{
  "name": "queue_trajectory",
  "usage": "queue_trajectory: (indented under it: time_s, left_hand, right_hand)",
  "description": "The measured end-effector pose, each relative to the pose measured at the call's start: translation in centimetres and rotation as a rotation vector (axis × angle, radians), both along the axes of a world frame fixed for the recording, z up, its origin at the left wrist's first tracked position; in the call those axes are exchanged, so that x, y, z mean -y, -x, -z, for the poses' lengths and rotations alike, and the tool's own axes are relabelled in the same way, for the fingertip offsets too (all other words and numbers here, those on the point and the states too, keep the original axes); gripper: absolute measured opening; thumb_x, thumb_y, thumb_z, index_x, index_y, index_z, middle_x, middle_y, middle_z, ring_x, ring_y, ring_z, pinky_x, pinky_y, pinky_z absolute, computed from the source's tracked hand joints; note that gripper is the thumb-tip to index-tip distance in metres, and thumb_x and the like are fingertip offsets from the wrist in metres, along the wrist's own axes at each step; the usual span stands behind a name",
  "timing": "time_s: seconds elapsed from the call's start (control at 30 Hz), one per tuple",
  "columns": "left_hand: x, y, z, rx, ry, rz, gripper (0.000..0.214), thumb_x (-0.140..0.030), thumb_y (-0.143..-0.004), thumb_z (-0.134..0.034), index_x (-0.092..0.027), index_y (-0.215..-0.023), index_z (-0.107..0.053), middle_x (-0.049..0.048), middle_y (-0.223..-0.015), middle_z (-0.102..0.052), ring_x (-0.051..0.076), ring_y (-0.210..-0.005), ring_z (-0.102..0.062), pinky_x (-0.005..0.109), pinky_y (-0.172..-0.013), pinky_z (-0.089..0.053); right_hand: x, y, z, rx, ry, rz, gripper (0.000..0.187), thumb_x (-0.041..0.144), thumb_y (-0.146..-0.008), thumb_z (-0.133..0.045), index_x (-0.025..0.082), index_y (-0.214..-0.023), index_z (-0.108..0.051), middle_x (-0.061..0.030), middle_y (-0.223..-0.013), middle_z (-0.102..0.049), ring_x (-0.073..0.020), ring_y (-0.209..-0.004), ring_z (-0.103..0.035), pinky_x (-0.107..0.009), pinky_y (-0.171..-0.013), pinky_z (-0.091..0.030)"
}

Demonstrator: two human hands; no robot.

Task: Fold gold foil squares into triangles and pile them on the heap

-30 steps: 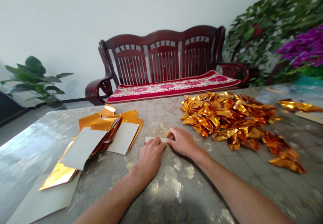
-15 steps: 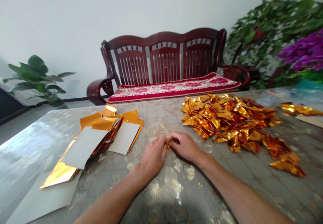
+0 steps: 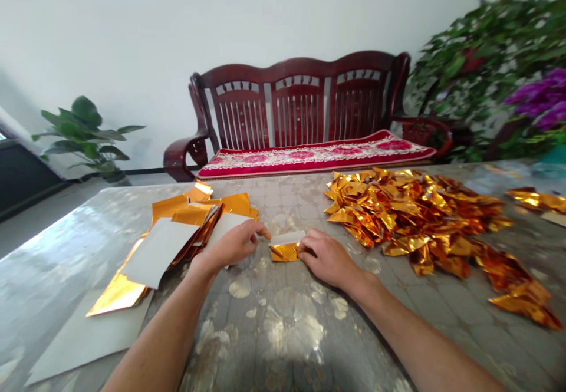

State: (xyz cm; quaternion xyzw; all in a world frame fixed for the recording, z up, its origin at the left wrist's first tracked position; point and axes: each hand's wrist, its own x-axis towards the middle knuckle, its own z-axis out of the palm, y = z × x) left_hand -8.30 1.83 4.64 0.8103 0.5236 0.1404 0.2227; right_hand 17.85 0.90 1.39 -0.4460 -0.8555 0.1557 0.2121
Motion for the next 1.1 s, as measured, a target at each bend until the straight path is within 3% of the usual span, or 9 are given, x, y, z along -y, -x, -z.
queue_trajectory:
  time_s: [0.13,0.33,0.57,0.67,0.87,1.1]
  left_hand:
    - [0.3,-1.2,0.7,0.055,0.017,0.060,0.037,-0.008,-0.070,-0.056,-0.023,-0.100,-0.068,0.0011,-0.101,-0.061,0.015,-0.087,-0.058,0.027,-0.084,-0.048]
    - [0.4,-2.3,1.3,0.120,-0.046,0.076,0.012,-0.020,-0.081,-0.064,-0.025,-0.088,-0.073,0.0010,-0.106,-0.060,0.016,-0.101,-0.058,0.026,-0.095,-0.044]
    - [0.3,-3.5,1.8,0.077,-0.080,-0.005,0.013,-0.028,-0.087,-0.060,-0.022,-0.081,-0.070,0.0009,-0.093,-0.063,0.016,-0.095,-0.060,0.025,-0.086,-0.045]
    - [0.3,-4.1,2.2,0.012,-0.119,-0.115,0.011,-0.030,-0.084,-0.063,-0.021,-0.087,-0.067,0.0010,-0.091,-0.062,0.017,-0.089,-0.060,0.026,-0.080,-0.045]
    - [0.0,-4.6,2.4,-0.098,-0.120,-0.261,0.042,-0.040,-0.077,-0.070,-0.022,-0.114,-0.060,0.0043,-0.106,-0.062,0.021,-0.097,-0.060,0.030,-0.081,-0.045]
    - [-0.3,-5.1,1.6,-0.152,-0.007,-0.278,0.036,-0.042,-0.073,-0.072,-0.022,-0.102,-0.064,0.0013,-0.088,-0.066,0.020,-0.083,-0.061,0.026,-0.066,-0.037]
  right_hand:
    - [-0.1,-0.1,0.0,-0.020,-0.092,-0.079,0.011,0.012,-0.086,-0.059,0.020,-0.081,-0.065,-0.0030,-0.092,-0.058,-0.0178,-0.094,-0.053,-0.028,-0.083,-0.041]
    - [-0.3,-0.1,0.0,0.019,-0.167,-0.133,0.013,0.011,-0.087,-0.058,0.019,-0.079,-0.063,-0.0040,-0.088,-0.058,-0.0191,-0.093,-0.051,-0.031,-0.085,-0.040]
    - [-0.6,-0.2,0.0,0.016,-0.130,-0.130,0.015,0.014,-0.090,-0.057,0.019,-0.078,-0.064,-0.0031,-0.084,-0.060,-0.0180,-0.087,-0.054,-0.029,-0.081,-0.041]
    - [-1.0,-0.2,0.0,-0.007,-0.090,-0.115,0.017,0.017,-0.094,-0.052,0.020,-0.088,-0.068,-0.0037,-0.087,-0.064,-0.0182,-0.088,-0.057,-0.029,-0.081,-0.043]
    - [-1.6,-0.1,0.7,-0.073,-0.049,-0.048,0.034,0.008,-0.088,-0.052,0.020,-0.118,-0.061,-0.0061,-0.109,-0.065,-0.0183,-0.100,-0.059,-0.030,-0.089,-0.044]
    - [-2.2,-0.4,1.0,-0.051,-0.076,0.015,0.057,0.013,-0.078,-0.061,0.020,-0.135,-0.051,-0.0088,-0.135,-0.056,-0.0241,-0.123,-0.048,-0.038,-0.107,-0.035]
